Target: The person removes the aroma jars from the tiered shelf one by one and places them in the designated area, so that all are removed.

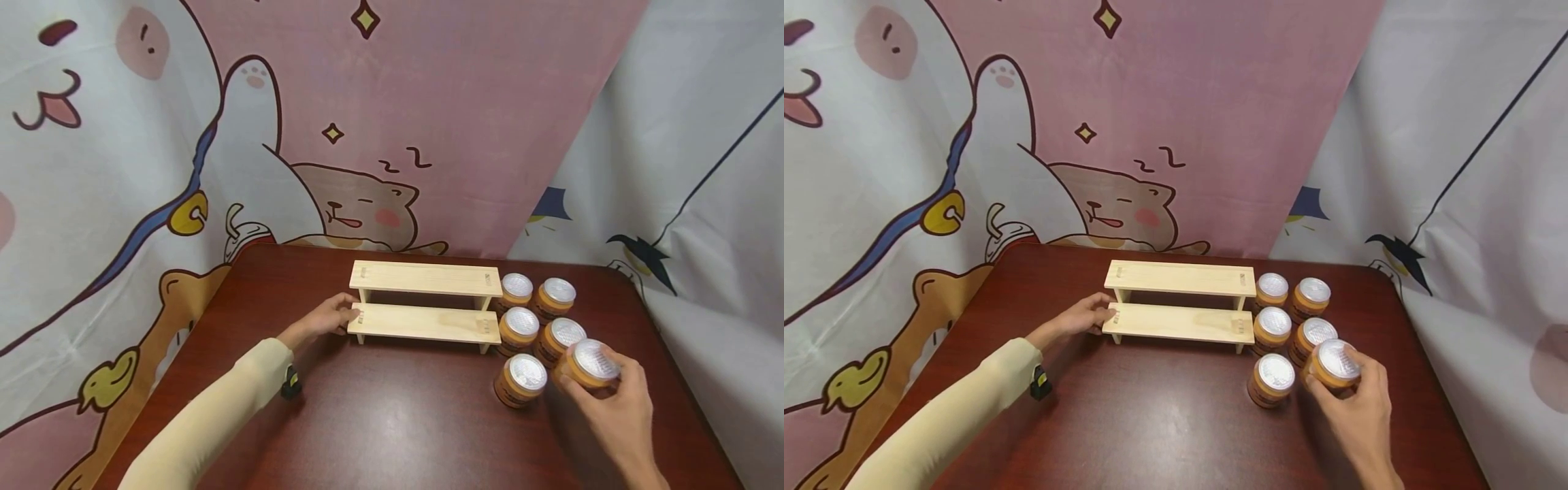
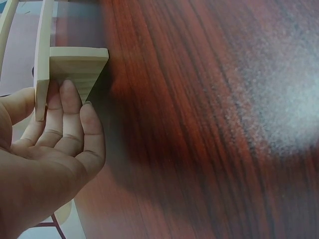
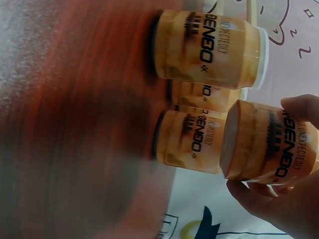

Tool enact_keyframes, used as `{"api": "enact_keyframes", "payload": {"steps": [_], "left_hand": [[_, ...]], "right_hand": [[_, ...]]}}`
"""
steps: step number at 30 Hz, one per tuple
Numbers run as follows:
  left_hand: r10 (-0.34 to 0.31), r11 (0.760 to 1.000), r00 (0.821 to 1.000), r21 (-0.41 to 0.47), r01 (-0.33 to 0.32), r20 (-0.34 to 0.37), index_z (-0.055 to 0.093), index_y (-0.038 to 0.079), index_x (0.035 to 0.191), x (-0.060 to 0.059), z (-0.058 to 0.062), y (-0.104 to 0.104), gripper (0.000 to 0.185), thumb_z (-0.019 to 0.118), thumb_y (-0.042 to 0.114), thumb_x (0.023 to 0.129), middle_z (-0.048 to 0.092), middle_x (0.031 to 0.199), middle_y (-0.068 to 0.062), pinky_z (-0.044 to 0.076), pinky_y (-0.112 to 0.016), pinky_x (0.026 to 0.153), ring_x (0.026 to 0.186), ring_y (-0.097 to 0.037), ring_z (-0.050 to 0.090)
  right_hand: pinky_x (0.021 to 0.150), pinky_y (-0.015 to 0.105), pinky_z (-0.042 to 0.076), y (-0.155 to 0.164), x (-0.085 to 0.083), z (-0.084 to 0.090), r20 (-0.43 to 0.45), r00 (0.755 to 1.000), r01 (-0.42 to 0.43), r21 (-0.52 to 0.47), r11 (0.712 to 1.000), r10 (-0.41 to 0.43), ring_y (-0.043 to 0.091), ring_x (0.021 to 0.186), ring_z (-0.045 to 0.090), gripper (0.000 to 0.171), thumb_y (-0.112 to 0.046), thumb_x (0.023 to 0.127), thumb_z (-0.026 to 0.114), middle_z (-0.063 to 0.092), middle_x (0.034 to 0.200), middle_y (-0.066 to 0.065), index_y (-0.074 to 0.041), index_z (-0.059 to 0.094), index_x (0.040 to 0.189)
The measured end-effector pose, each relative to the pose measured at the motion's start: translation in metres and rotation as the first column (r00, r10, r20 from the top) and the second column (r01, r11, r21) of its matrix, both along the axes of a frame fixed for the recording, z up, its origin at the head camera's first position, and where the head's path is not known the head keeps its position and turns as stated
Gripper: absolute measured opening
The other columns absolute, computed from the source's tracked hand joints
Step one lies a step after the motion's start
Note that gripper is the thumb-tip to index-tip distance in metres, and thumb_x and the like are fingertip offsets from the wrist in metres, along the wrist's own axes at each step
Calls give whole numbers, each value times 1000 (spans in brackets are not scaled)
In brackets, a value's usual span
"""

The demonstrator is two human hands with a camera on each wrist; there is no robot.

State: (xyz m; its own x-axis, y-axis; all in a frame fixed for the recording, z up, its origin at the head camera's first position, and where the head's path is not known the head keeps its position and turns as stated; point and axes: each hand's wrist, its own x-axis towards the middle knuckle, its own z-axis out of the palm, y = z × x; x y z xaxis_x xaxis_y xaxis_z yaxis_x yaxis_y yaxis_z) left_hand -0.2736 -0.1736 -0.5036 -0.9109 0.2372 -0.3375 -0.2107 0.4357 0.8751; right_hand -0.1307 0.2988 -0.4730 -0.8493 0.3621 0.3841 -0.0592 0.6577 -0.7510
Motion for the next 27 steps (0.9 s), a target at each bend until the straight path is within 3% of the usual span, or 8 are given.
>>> {"api": "enact_keyframes", "payload": {"steps": [2, 6, 16, 23, 27], "left_hand": [[-3, 1000, 1000, 5, 3, 1, 48, 2, 134, 0, 1, -1, 38, 56, 22, 103, 68, 101, -11, 54, -34, 72, 81, -16, 65], [-11, 1000, 1000, 5, 11, 4, 48, 2, 135, 0, 0, -1, 38, 55, 23, 103, 68, 103, -12, 55, -35, 74, 83, -16, 66], [-12, 1000, 1000, 2, 12, -2, 48, 3, 136, -1, -2, -2, 40, 56, 24, 103, 68, 105, -13, 56, -37, 75, 85, -17, 66], [-8, 1000, 1000, 2, 8, 2, 48, 2, 135, -2, -3, -2, 39, 56, 24, 103, 68, 105, -13, 55, -35, 73, 83, -17, 66], [-6, 1000, 1000, 5, 6, -1, 48, 3, 135, -1, -3, -2, 39, 56, 23, 103, 68, 104, -13, 55, -36, 74, 82, -16, 66]], "right_hand": [[66, 2, 37, 0, 0, -4, 16, 1000, 5, 15, 1000, -6, -12, 82, 42, 79, -2, 65, 90, 52, 113, 7, 1, 52, 135], [66, 1, 36, 2, 0, -12, 21, 1000, 6, 40, 999, -7, -14, 84, 38, 79, -2, 65, 90, 53, 116, 15, 2, 52, 134], [68, 3, 32, 6, -3, -25, 27, 1000, 16, 51, 999, -17, -12, 84, 36, 79, -4, 64, 90, 54, 111, 15, 1, 53, 134], [73, 15, 32, 6, -4, -31, 38, 999, 26, 60, 998, -29, -14, 90, 32, 79, -4, 65, 90, 55, 115, 20, 0, 53, 135], [76, 21, 32, 4, -5, -35, 71, 997, 36, 55, 998, -40, -4, 94, 39, 81, -7, 65, 91, 55, 119, 21, -2, 52, 136]]}}
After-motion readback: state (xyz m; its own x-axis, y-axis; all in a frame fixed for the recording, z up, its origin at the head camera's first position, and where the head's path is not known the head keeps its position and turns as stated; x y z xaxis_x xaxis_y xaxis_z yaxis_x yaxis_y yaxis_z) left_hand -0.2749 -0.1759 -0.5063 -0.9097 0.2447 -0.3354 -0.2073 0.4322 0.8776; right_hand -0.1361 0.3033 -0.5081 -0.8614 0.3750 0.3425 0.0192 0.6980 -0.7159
